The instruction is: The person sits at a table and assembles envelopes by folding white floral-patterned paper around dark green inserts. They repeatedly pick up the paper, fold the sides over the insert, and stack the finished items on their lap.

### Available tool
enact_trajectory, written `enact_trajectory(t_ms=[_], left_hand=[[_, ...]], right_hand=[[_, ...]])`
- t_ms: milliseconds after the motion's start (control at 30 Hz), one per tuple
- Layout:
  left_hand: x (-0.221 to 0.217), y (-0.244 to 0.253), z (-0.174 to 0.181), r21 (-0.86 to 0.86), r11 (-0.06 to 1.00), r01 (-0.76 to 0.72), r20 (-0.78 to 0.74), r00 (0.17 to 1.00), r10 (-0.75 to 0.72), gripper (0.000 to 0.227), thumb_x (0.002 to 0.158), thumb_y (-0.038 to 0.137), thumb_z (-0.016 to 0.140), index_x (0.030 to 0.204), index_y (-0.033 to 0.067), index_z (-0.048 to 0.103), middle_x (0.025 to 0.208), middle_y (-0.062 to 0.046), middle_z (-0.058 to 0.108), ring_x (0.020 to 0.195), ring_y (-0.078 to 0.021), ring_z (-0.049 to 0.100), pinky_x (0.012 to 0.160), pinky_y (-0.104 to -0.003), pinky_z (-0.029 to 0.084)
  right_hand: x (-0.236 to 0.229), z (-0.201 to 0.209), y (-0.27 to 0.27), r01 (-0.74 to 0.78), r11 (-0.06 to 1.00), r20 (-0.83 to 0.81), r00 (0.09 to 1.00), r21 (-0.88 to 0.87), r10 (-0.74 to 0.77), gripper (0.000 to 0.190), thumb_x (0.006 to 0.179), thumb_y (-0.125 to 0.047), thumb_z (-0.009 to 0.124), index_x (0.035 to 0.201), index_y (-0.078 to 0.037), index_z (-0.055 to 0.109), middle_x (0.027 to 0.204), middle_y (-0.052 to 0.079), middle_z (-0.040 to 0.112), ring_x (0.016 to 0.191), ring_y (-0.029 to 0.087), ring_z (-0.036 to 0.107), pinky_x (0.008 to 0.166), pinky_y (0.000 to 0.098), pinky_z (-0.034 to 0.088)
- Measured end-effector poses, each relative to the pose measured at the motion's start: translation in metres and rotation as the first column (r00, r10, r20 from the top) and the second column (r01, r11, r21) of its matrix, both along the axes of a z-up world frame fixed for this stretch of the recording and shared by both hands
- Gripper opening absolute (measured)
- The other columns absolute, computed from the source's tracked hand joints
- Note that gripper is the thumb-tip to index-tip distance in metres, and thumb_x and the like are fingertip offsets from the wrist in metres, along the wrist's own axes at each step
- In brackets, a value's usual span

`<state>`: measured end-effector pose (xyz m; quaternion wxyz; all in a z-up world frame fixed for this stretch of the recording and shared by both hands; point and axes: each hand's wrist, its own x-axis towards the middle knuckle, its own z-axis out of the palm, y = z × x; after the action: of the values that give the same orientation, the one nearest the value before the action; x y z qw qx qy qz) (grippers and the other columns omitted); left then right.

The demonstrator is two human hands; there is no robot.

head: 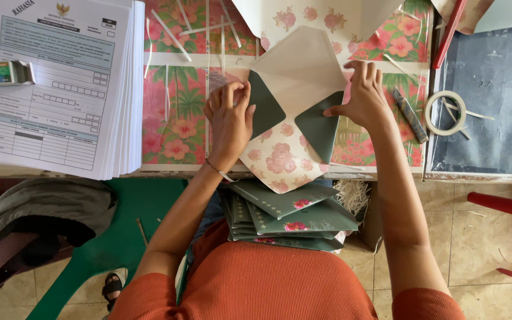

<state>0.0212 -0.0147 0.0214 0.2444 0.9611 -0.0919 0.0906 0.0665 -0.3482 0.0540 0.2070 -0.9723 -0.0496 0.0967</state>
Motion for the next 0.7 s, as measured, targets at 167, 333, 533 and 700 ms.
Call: enact_trajectory(t_ms=[167,333,533,700], left_hand=[[0.035,0.009,0.028,0.083,0.988,0.128,0.013,0.992,-0.129,0.109,0.071,0.019,0.106,0.16,0.0045,0.046,0.159,-0.013,0.04,0.143,-0.0391,0.045,0.112,-0.062,0.049],[0.08,0.01,0.026,0.036,0.845,0.534,-0.137,0.84,-0.525,0.127,0.073,0.007,0.1,0.176,0.0161,0.025,0.163,-0.015,0.055,0.153,-0.0389,0.049,0.127,-0.062,0.037],[0.06,0.015,0.02,0.115,0.728,0.676,-0.187,0.735,-0.652,0.093,0.088,0.0,0.081,0.17,0.0244,0.044,0.173,-0.007,0.045,0.16,-0.0355,0.039,0.128,-0.064,0.032],[0.04,0.0,0.001,0.182,0.813,0.553,-0.103,0.833,-0.544,0.075,0.101,0.013,0.061,0.172,0.0272,0.041,0.181,0.001,0.033,0.166,-0.0302,0.028,0.131,-0.066,0.021]], right_hand=[[0.0,0.01,0.011,-0.191,0.981,0.096,0.978,0.023,0.188,0.098,0.058,-0.017,0.105,0.134,-0.005,0.044,0.142,0.02,0.043,0.132,0.048,0.043,0.11,0.0587,0.043],[-0.019,0.032,0.03,-0.394,0.878,0.071,0.918,0.271,0.39,0.045,0.083,0.008,0.078,0.117,-0.009,0.054,0.164,0.016,0.056,0.15,0.044,0.049,0.123,0.0622,0.04],[-0.025,0.028,0.03,-0.426,0.819,0.036,0.893,0.385,0.448,0.043,0.085,0.011,0.06,0.123,-0.007,0.054,0.169,0.019,0.052,0.158,0.041,0.042,0.129,0.0639,0.028],[-0.027,0.013,0.035,-0.398,0.819,0.007,0.901,0.414,0.434,0.053,0.081,-0.002,0.052,0.133,-0.009,0.059,0.172,0.015,0.049,0.164,0.034,0.034,0.133,0.0607,0.019]])
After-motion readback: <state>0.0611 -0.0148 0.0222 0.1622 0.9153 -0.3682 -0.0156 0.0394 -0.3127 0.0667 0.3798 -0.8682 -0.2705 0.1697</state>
